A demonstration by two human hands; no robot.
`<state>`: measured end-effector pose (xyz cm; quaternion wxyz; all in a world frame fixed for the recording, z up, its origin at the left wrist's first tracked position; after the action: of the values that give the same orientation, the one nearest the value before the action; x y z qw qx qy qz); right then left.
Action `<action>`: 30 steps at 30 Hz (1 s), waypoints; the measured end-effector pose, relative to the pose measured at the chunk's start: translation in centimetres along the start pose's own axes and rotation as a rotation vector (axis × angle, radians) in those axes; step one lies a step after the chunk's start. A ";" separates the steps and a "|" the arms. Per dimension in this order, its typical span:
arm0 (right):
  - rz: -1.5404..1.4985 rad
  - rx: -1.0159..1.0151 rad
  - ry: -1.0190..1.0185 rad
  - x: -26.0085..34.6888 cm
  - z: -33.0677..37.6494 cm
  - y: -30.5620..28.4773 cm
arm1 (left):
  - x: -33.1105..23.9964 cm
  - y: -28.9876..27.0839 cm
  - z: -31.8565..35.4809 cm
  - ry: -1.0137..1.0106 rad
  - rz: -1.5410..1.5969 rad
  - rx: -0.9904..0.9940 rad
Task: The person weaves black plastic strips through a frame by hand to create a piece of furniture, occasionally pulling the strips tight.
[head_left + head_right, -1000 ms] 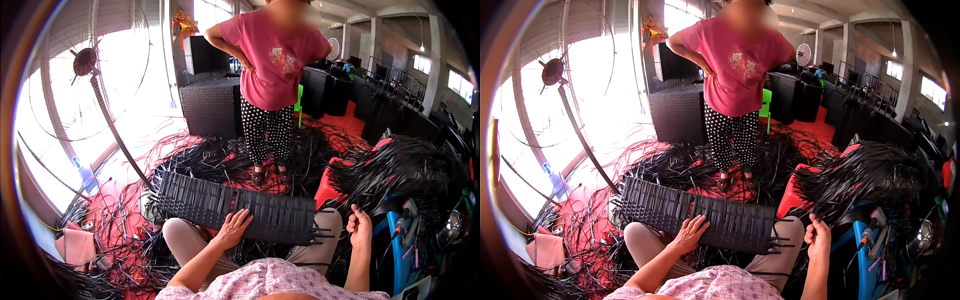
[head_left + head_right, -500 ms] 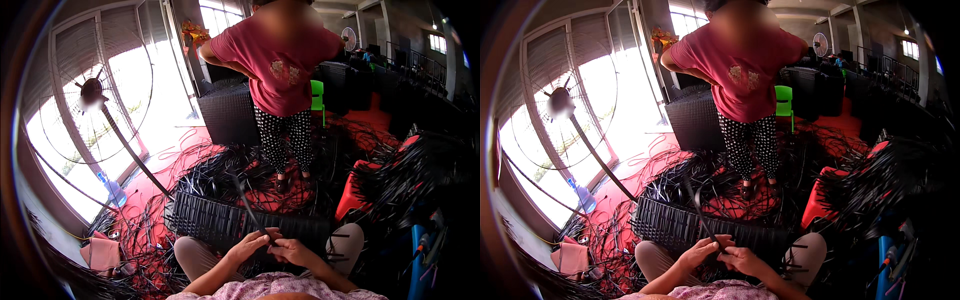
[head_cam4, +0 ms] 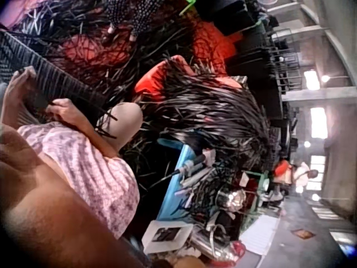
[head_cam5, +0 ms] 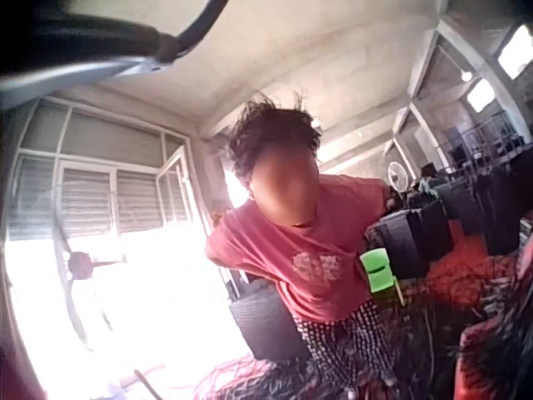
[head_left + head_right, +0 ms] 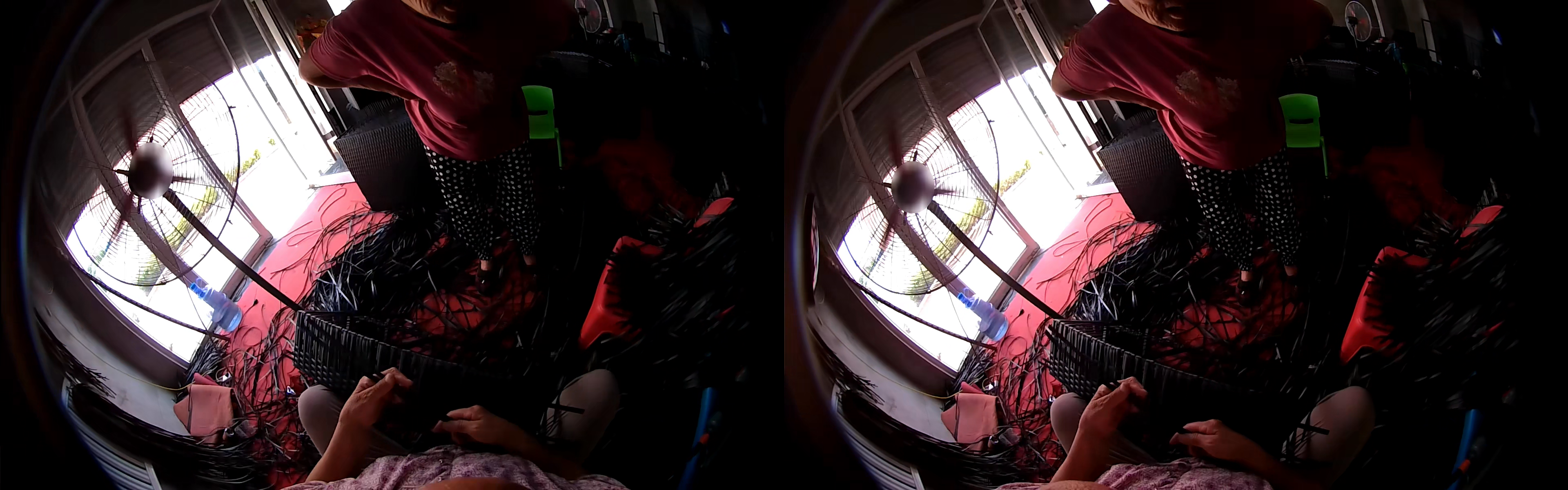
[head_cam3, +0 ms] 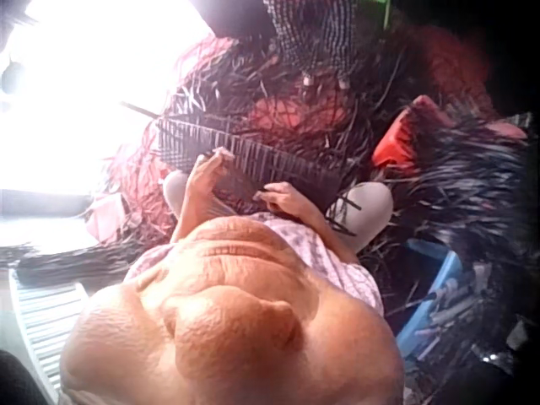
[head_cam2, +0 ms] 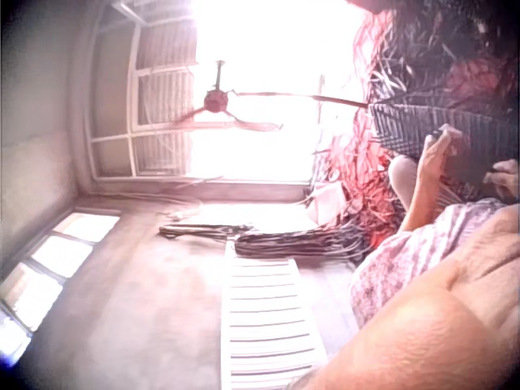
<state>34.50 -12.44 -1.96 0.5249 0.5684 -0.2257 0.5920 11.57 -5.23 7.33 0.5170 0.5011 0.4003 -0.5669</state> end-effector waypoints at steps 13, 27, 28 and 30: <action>0.023 0.010 0.004 -0.6 2.8 -1.8 | -0.5 -3.6 -1.4 0.143 0.394 -0.070; 0.231 -0.167 0.105 0.9 4.7 1.7 | -2.0 -4.0 2.9 0.074 0.192 -0.082; 0.291 -0.188 0.065 1.4 4.9 2.5 | -1.9 -3.1 3.7 0.057 0.172 -0.061; 0.411 -0.224 -0.015 2.7 4.9 4.5 | -0.1 -2.2 4.6 0.067 0.170 0.025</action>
<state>33.25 -17.24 3.22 0.4515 0.4532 -0.4046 0.6535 8.70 -9.36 8.12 0.5435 0.5583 0.3662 -0.5088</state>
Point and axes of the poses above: each hand's wrist, its own z-axis away from the middle knuckle, its own y-axis out of the palm, x = y × z, the point moved 1 cm from there along -z, towards the middle knuckle, and after that the axes turned 13 degrees about -x, right-handed, at the moved point
